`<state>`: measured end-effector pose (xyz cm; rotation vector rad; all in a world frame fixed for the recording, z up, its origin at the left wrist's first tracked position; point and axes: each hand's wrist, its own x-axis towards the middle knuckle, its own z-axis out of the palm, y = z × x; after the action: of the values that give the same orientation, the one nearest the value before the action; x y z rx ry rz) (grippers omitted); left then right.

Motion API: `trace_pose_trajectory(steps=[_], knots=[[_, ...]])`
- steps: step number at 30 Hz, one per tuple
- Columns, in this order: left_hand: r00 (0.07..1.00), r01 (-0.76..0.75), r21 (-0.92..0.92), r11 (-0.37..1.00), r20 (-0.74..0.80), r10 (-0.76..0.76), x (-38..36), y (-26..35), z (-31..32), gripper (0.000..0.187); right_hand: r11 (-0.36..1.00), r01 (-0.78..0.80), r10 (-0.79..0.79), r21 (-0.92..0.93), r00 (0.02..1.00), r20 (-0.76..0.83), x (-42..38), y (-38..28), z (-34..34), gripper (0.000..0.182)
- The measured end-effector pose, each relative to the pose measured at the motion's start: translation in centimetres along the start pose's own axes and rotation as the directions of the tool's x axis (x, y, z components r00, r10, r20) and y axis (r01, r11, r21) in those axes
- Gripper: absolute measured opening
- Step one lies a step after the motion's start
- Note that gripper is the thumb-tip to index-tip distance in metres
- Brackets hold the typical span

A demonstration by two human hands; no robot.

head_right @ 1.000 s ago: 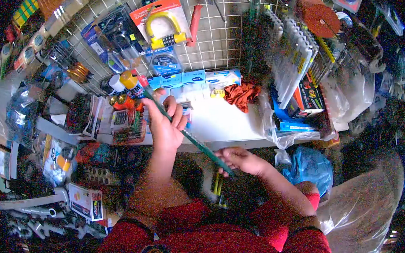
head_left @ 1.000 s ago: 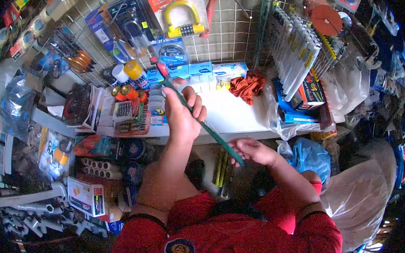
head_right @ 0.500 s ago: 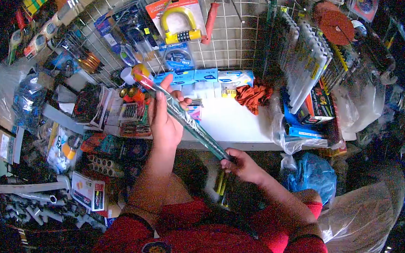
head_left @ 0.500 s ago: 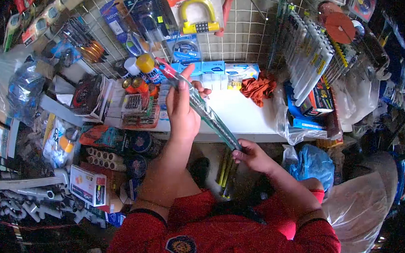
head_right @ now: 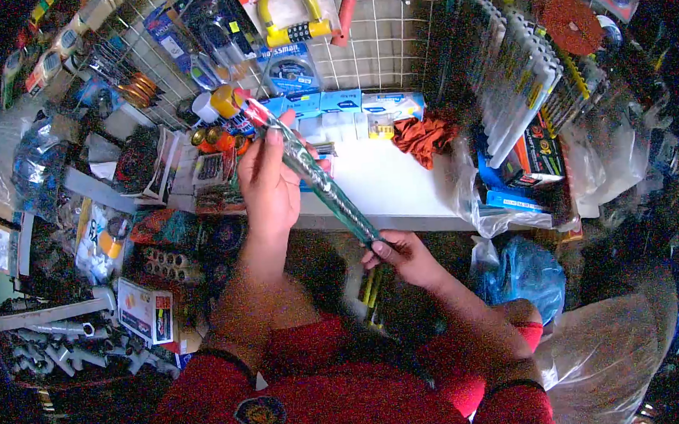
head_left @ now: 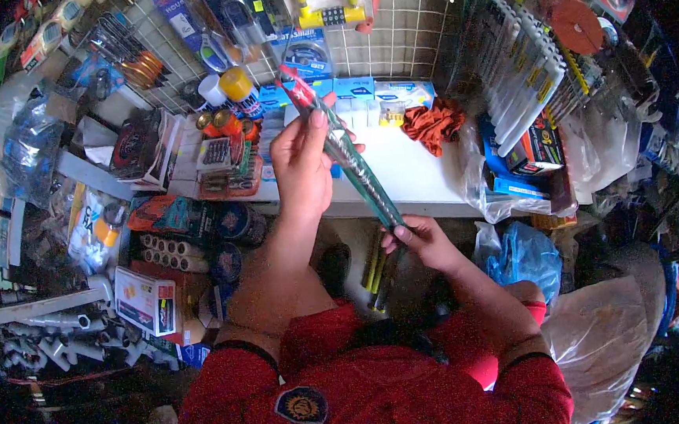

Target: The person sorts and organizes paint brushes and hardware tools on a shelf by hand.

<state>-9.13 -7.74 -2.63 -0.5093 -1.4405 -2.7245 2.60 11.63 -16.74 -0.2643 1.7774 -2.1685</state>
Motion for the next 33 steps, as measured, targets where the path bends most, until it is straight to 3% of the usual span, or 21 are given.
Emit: trace_pose_trajectory(steps=[2, 7, 9, 10, 14, 18, 23, 27, 31, 33], knots=[[1.0, 0.015, 0.119, 0.993, -0.017, -0.013, 0.5, -0.1, -0.1, 0.037, 1.0, 0.017, -0.017, -0.015, 1.0, 0.001, 0.1, 0.0, -0.5, 0.035], [0.991, 0.135, 0.049, 0.99, -0.011, -0.135, 1.0, 0.4, -0.4, 0.037, 1.0, 0.003, -0.003, 0.009, 1.0, -0.008, 0.0, 0.0, -0.7, 0.038], [0.987, 0.133, 0.064, 0.989, 0.085, -0.138, 1.1, 0.1, -0.6, 0.032, 1.0, -0.009, 0.009, 0.008, 1.0, -0.005, -0.1, -0.4, -0.4, 0.04], [0.976, 0.16, 0.181, 0.97, 0.115, -0.183, 1.3, -0.5, -0.9, 0.027, 1.0, -0.011, 0.012, 0.027, 0.999, -0.036, -0.2, -0.8, -0.1, 0.041], [0.835, 0.419, 0.402, 0.814, 0.182, -0.519, 0.1, -2.1, -0.3, 0.025, 0.99, 0.035, -0.017, 0.139, 0.992, -0.127, -0.1, -2.0, 0.2, 0.042], [0.794, 0.42, 0.471, 0.776, 0.223, -0.565, -0.8, -3.9, 0.5, 0.019, 0.988, 0.021, 0.002, 0.152, 0.988, -0.151, -0.4, -2.5, -0.5, 0.042], [0.86, 0.257, 0.523, 0.813, 0.26, -0.439, -0.9, -5.0, 0.8, 0.013, 0.987, 0.049, -0.036, 0.151, 0.995, -0.093, -0.7, -2.3, -0.9, 0.037], [0.927, 0.164, 0.522, 0.837, 0.209, -0.312, -0.2, -4.6, 0.5, 0.013, 0.987, 0.056, -0.062, 0.15, 0.997, 0.034, -0.5, -3.0, -1.9, 0.043], [0.97, 0.094, 0.451, 0.888, 0.16, -0.184, -0.1, -4.2, 0.9, 0.011, 0.997, -0.072, 0.072, 0.011, 0.997, -0.029, -0.6, -2.4, -3.4, 0.033], [0.976, 0.073, 0.422, 0.904, 0.158, -0.152, -0.2, -4.3, 0.9, 0.011, 0.998, -0.064, 0.064, -0.007, 0.997, -0.037, -0.7, -3.1, -3.2, 0.029]])
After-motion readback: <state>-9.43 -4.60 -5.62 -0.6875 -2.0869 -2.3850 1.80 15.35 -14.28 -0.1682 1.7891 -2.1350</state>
